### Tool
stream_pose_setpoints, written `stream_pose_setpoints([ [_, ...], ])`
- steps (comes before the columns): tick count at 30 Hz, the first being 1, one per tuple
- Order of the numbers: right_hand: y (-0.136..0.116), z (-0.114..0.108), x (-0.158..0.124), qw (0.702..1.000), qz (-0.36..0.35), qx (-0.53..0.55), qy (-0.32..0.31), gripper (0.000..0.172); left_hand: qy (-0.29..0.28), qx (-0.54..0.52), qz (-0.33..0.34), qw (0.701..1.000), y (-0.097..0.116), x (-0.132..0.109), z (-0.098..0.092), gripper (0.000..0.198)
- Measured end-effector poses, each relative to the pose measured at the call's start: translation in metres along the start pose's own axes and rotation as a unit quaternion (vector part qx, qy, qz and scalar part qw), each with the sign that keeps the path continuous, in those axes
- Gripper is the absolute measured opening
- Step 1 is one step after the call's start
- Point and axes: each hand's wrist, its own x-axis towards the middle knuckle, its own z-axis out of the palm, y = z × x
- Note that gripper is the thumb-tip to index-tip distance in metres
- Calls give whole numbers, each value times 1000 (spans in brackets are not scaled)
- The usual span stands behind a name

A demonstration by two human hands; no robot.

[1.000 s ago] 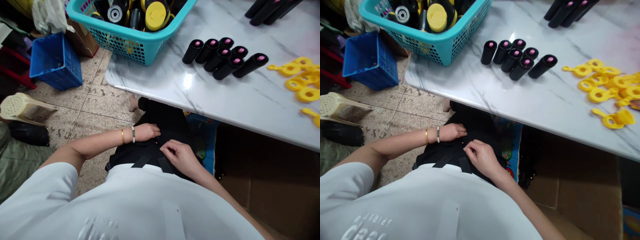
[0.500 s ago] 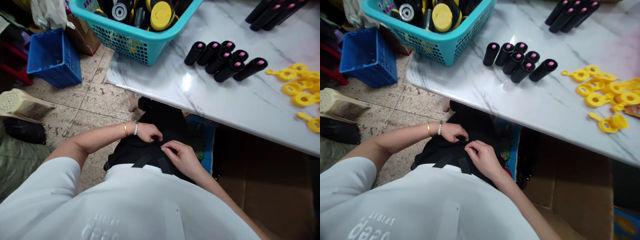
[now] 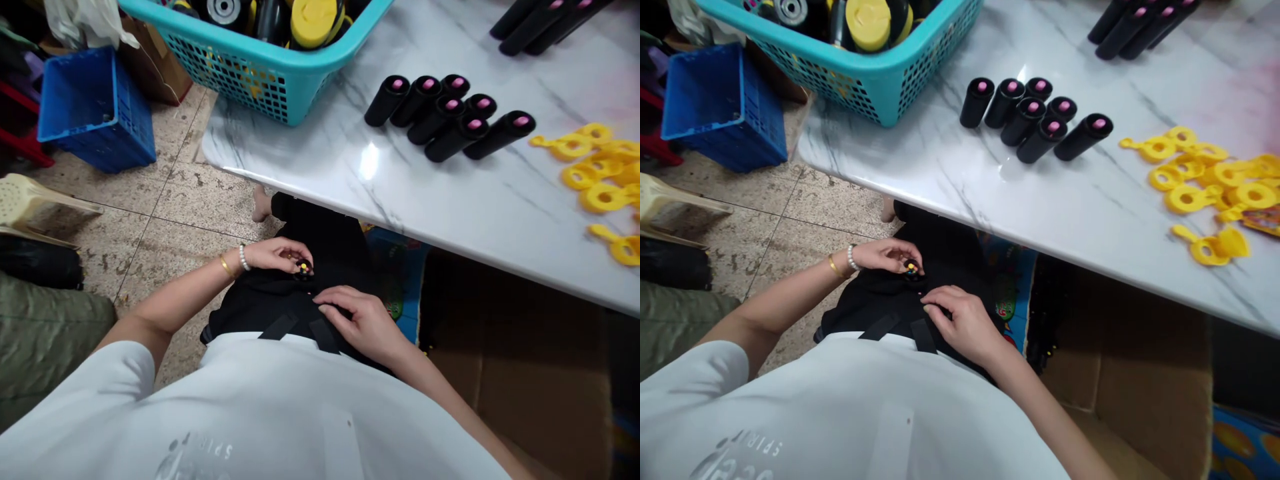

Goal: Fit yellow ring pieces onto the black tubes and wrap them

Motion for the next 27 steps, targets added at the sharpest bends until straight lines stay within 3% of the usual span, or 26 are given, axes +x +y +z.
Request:
stream_pose_setpoints([
  [4, 9, 2, 15, 997, -10, -67, -40, 28, 49, -20, -1, 999, 5, -25, 5, 35],
  [8, 5, 8, 37, 961, -5, -222, -161, 26, 84, -25, -10, 996, 8, -44, 15, 36],
  [12, 0, 17, 59, 942, -3, -270, -199, 23, 119, -37, 20, 992, 6, -51, 28, 38],
  [16, 2, 18, 69, 938, -6, -279, -206, 19, 141, 2, 72, 987, 3, -51, 41, 38],
  [19, 5, 9, 60, 946, -21, -260, -195, 10, 185, 78, 81, 976, -1, -54, 49, 39],
  [24, 6, -3, 35, 983, -4, -173, -55, 19, 256, 175, 58, 949, -11, -61, 56, 34],
  [25, 5, -2, 33, 982, -1, -181, -49, 19, 258, 184, 58, 947, -12, -62, 56, 33],
  [27, 1, 1, 35, 962, 6, -252, -103, 18, 252, 202, 60, 945, -13, -61, 57, 33],
])
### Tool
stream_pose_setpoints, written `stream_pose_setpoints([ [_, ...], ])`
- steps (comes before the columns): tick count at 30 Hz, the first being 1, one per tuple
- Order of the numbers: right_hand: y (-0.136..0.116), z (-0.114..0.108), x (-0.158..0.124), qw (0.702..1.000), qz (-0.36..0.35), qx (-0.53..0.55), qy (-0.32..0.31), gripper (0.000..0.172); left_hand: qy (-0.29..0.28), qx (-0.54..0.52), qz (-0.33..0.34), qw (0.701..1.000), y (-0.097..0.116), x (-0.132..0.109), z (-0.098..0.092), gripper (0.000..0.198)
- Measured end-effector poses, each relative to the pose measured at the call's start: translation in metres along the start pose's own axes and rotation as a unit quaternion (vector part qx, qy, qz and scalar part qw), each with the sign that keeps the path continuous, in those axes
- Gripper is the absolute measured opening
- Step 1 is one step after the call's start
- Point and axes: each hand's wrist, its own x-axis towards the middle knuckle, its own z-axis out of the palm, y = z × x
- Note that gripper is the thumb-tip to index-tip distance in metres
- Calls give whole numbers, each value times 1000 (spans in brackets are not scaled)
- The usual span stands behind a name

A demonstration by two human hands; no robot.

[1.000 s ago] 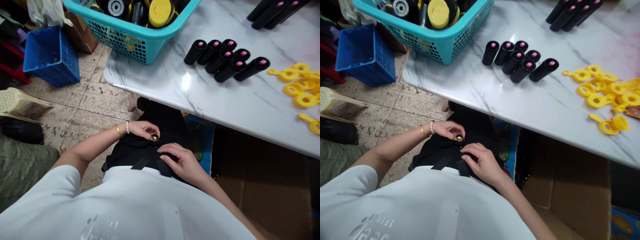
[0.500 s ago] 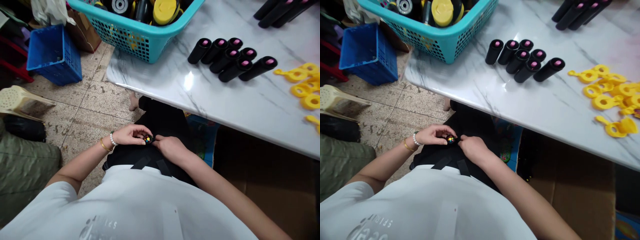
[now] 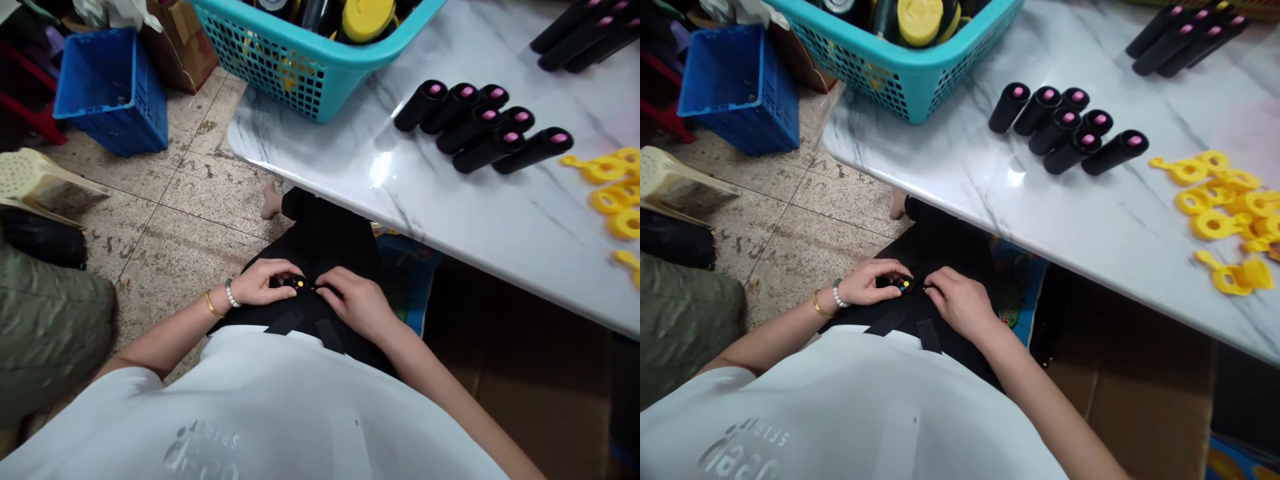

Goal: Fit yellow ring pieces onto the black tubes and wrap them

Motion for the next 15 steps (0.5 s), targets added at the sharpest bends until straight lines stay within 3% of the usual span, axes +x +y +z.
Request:
stream_pose_setpoints([
  [4, -10, -6, 15, 986, -27, -107, -128, 19, -33, 12, 16, 999, 2, 1, 2, 30],
  [7, -12, -13, 22, 977, -66, -113, -170, 17, -53, 7, 25, 998, 6, 0, 6, 26],
  [10, -11, -17, 21, 968, -106, -115, -196, 28, -55, -2, 31, 998, 7, -3, 10, 25],
  [15, -10, -10, 23, 969, -113, -49, -212, 29, 9, -41, 16, 999, 3, -12, 9, 25],
])
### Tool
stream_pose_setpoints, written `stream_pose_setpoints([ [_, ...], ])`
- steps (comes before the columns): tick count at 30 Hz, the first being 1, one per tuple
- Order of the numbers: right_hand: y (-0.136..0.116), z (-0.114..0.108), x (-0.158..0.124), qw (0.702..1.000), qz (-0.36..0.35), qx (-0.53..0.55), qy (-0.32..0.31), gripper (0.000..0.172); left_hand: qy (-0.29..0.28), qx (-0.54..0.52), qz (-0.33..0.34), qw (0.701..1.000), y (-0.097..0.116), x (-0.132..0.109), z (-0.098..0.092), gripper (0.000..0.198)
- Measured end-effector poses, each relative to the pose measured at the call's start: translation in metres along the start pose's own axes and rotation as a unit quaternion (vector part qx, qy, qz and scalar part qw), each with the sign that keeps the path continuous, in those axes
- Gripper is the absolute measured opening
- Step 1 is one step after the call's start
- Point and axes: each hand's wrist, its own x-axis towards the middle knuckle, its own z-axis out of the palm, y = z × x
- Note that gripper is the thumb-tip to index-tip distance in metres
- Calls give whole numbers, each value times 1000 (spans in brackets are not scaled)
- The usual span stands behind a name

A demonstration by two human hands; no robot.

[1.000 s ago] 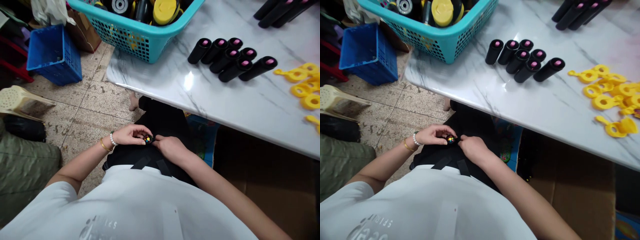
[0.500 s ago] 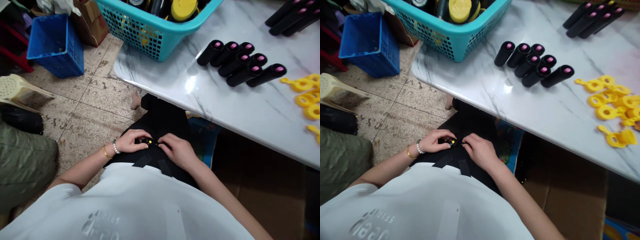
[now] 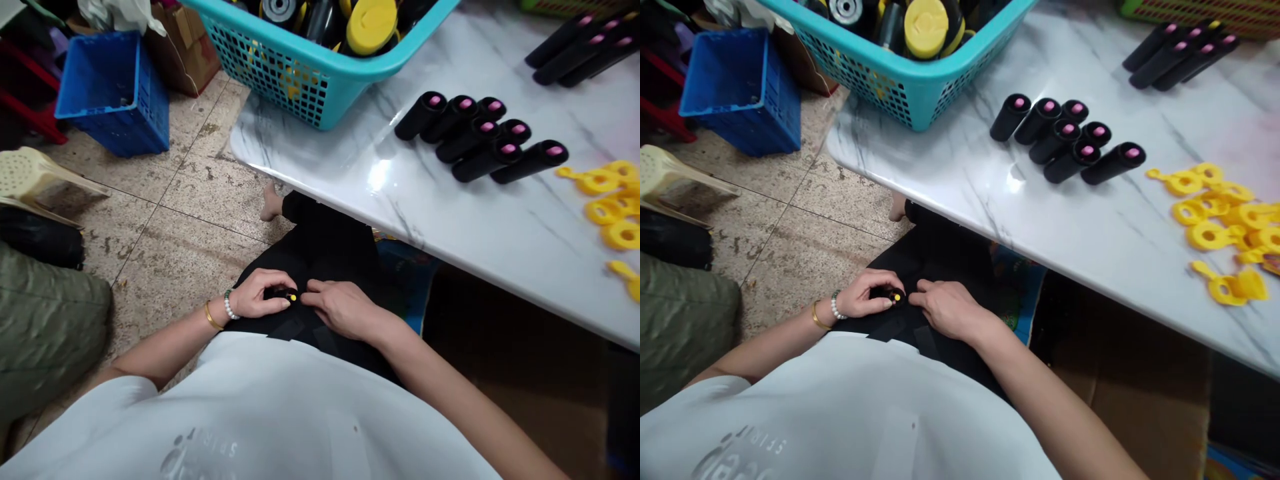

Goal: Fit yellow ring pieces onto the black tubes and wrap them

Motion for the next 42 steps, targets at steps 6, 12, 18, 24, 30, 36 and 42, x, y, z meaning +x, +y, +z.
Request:
stream_pose_setpoints([
  [6, 0, 2, 21, 997, 40, 61, -14, 25, 74, -68, -18, 995, -6, -5, 2, 35],
  [12, -1, -7, 14, 997, 33, 62, -40, 9, 126, -96, -30, 987, 1, -7, -4, 41],
  [18, 8, 8, -6, 990, 50, 125, 35, 13, 134, -63, -8, 989, 13, -5, 2, 35],
  [24, -4, 8, -16, 920, 60, 356, 149, 31, 121, -31, 68, 990, 30, -1, 7, 33],
  [30, -34, 14, 25, 963, 151, 131, 180, 28, 193, -22, 30, 981, 39, 0, 2, 28],
  [36, -34, -6, 17, 989, 99, 53, 94, 35, 219, 45, 9, 975, 34, -1, 2, 27],
  [42, -28, -14, -15, 988, 96, 64, 104, 34, 186, 101, 25, 977, 48, 10, 1, 26],
])
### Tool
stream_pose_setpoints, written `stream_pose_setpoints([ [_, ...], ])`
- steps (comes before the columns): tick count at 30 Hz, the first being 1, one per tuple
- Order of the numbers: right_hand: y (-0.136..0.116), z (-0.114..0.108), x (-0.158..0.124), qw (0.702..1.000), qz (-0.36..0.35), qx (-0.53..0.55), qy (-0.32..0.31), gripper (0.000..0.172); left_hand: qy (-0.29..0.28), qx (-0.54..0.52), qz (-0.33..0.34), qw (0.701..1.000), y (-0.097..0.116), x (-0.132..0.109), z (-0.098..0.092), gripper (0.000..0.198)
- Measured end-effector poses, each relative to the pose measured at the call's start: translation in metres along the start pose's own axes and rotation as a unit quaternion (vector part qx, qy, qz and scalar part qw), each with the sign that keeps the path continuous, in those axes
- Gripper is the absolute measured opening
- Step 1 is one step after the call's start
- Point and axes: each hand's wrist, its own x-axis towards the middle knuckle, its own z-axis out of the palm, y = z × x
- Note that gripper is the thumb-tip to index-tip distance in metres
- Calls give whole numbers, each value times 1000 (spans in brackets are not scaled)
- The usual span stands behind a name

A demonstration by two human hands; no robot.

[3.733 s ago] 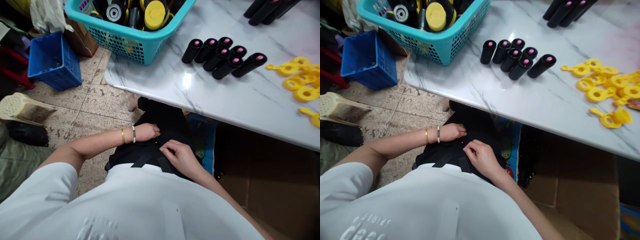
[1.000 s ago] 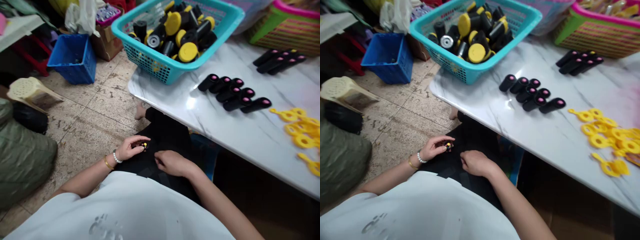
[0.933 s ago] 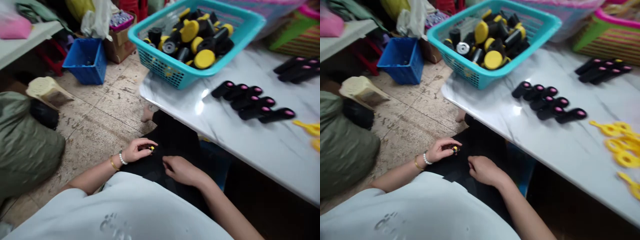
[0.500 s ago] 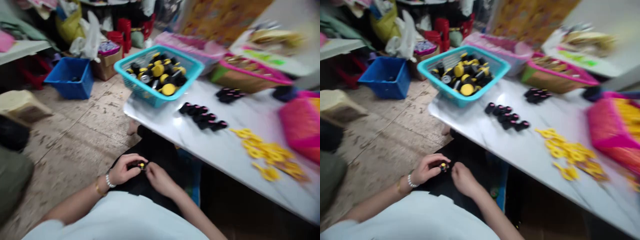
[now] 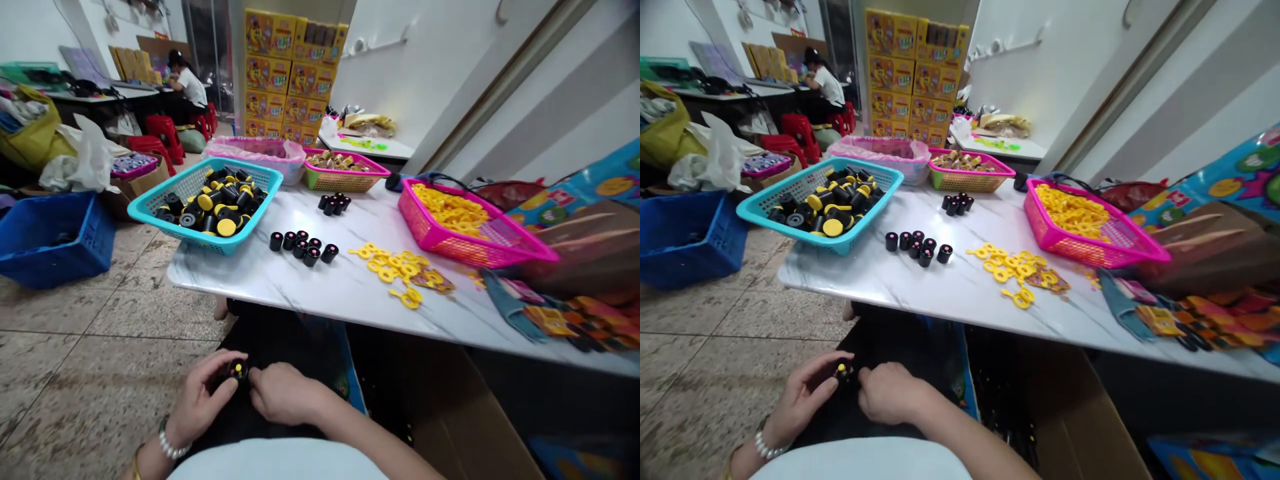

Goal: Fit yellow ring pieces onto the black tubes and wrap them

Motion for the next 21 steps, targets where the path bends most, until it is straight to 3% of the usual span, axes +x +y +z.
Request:
stream_pose_setpoints([
  [4, 4, -17, -33, 995, -34, 73, 53, 17, 0, 4, 33, 999, 14, 25, 3, 26],
  [6, 6, -35, -54, 972, -80, 153, 158, 14, 7, 6, 50, 999, 26, 41, 6, 27],
  [10, 10, -80, -83, 836, -153, 196, 489, 5, -6, 4, 117, 993, 60, 78, 18, 29],
  [12, 12, -98, -83, 788, -158, 167, 571, 13, -9, 17, 161, 987, 77, 97, 24, 29],
  [16, 16, -115, -68, 770, -122, 127, 613, 12, -6, 46, 233, 971, 100, 127, 34, 26],
  [21, 30, -114, -50, 788, -84, 127, 596, 15, -19, 56, 265, 962, 100, 143, 38, 27],
])
